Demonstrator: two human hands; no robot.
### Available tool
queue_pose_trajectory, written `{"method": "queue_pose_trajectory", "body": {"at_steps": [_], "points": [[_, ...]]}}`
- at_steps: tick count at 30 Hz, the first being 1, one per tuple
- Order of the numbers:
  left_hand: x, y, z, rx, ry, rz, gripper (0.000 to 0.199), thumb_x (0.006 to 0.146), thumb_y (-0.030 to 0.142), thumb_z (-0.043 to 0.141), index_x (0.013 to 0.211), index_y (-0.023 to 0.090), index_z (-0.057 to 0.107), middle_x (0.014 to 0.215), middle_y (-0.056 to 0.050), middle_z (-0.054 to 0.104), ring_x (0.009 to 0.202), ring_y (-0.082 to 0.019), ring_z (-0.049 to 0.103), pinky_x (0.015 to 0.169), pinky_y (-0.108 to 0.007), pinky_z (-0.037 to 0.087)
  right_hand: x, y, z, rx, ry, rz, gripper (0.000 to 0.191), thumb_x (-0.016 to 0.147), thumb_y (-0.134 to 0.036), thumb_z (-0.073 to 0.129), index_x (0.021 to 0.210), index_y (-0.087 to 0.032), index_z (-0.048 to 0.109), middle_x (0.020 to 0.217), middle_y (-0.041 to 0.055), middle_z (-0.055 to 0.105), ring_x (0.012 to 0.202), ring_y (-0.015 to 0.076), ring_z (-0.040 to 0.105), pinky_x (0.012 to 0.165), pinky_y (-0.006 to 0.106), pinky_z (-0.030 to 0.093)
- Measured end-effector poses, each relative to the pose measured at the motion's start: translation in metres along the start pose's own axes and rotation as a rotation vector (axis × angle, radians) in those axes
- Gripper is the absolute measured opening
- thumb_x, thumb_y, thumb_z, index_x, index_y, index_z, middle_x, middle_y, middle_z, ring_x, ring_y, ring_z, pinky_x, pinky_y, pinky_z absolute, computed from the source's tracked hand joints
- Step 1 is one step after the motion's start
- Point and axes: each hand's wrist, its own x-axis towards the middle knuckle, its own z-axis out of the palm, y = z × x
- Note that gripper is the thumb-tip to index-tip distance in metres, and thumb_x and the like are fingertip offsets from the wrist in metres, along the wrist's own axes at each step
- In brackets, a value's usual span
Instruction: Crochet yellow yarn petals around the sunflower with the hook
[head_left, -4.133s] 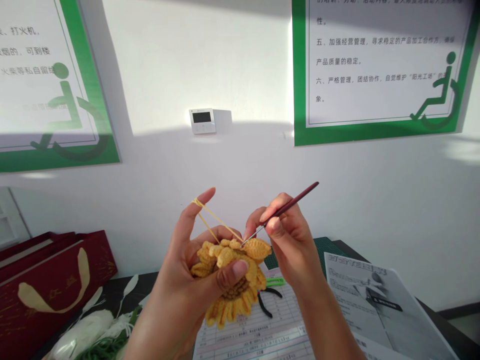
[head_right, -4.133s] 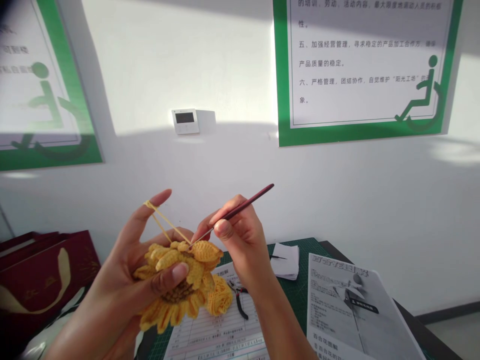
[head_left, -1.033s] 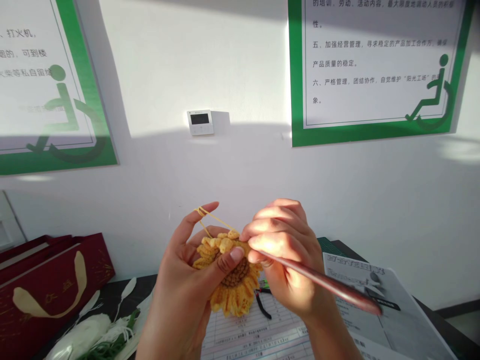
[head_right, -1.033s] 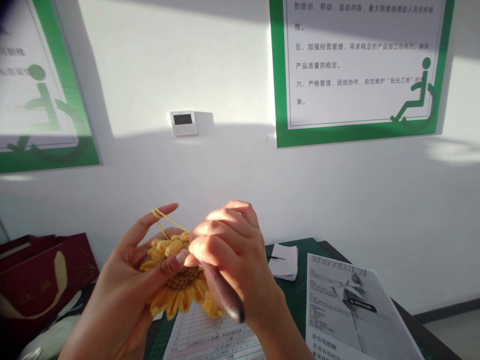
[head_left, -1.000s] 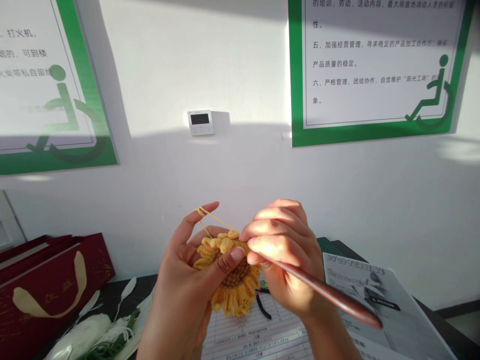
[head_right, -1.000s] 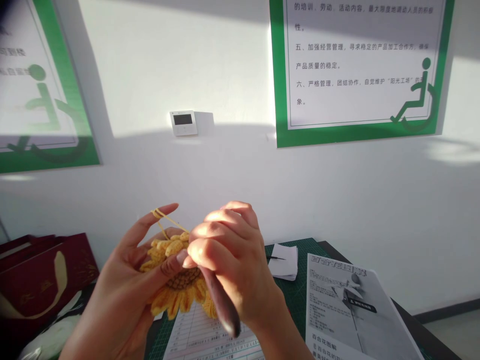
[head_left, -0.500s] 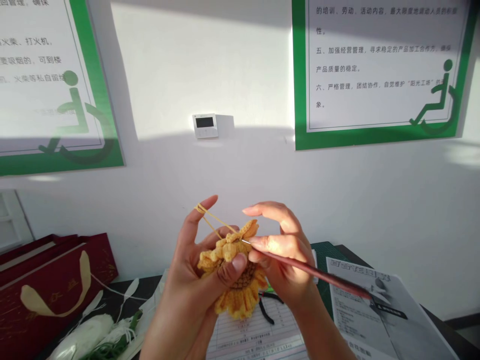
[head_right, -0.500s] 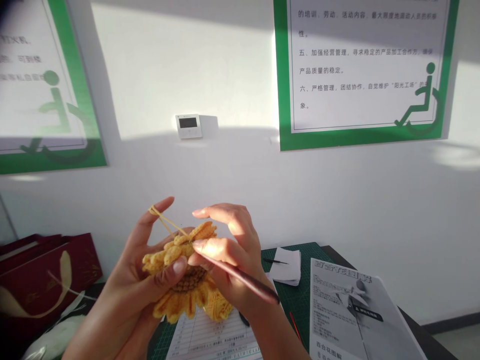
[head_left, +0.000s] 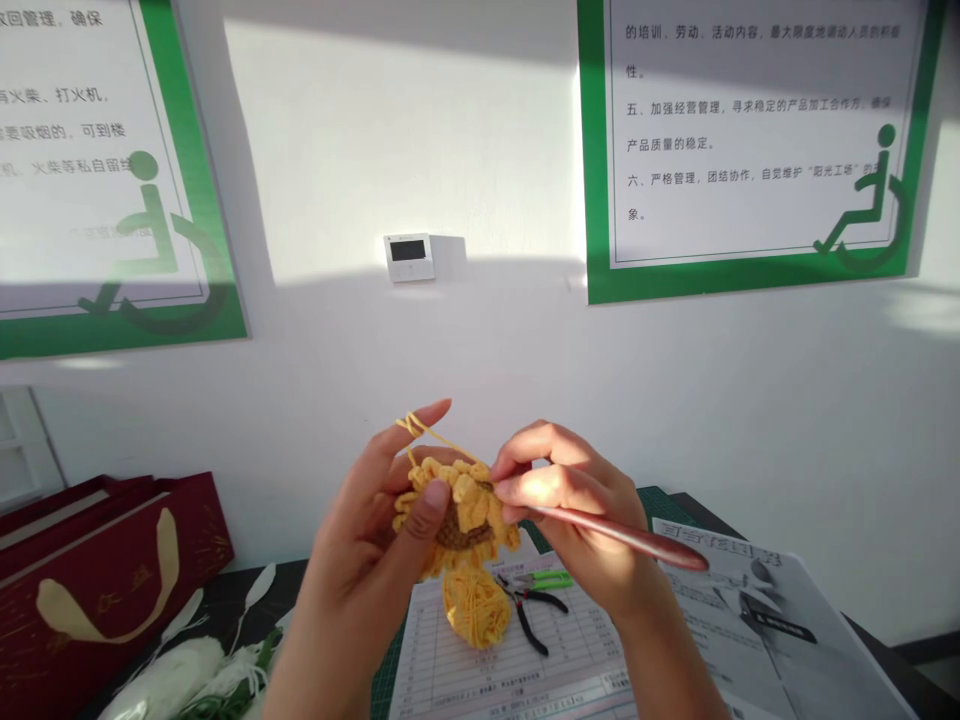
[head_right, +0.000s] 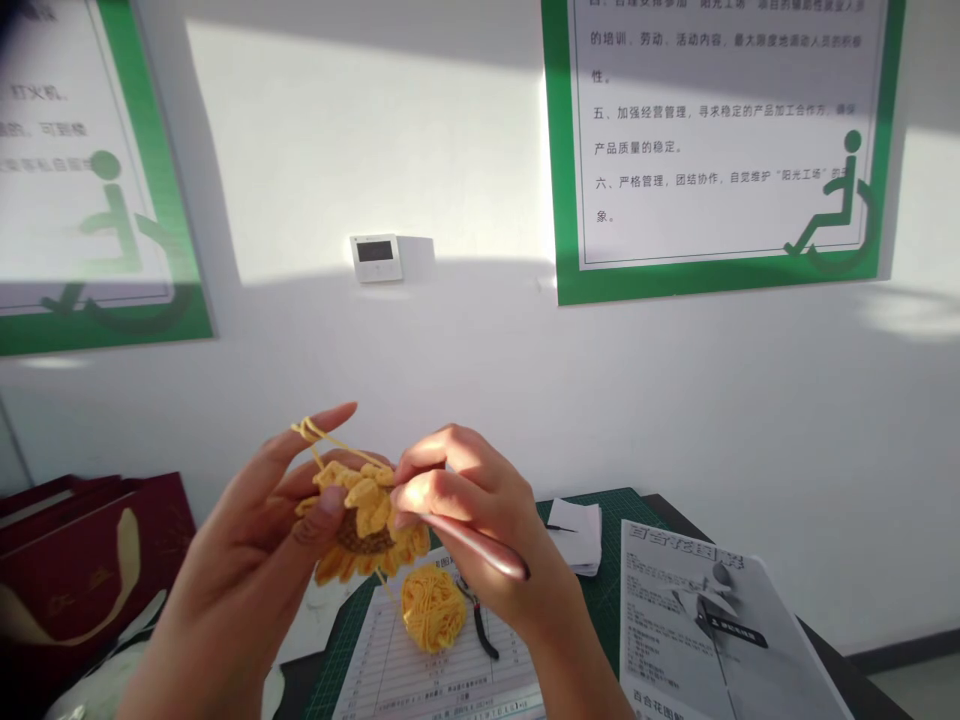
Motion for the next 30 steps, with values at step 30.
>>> {"method": "queue_pose_trajectory", "body": {"at_steps": [30], "points": [[-0.001, -0.012, 0.011, 0.066, 0.027, 0.147, 0.070, 0.084, 0.016, 0.080, 0.146, 0.032, 0.053, 0.079, 0.002, 0.066, 0.077, -0.017, 0.063, 0.077, -0.029, 0.054, 0.007, 0.001, 0.011, -0.433, 0.211, -0.267, 0.024, 0.094, -0.007, 0.065, 0.099, -0.030, 0.067, 0.097, 0.0001, 0.070, 0.091, 0.0201, 0.062, 0.081, 0.044, 0.051]]}}
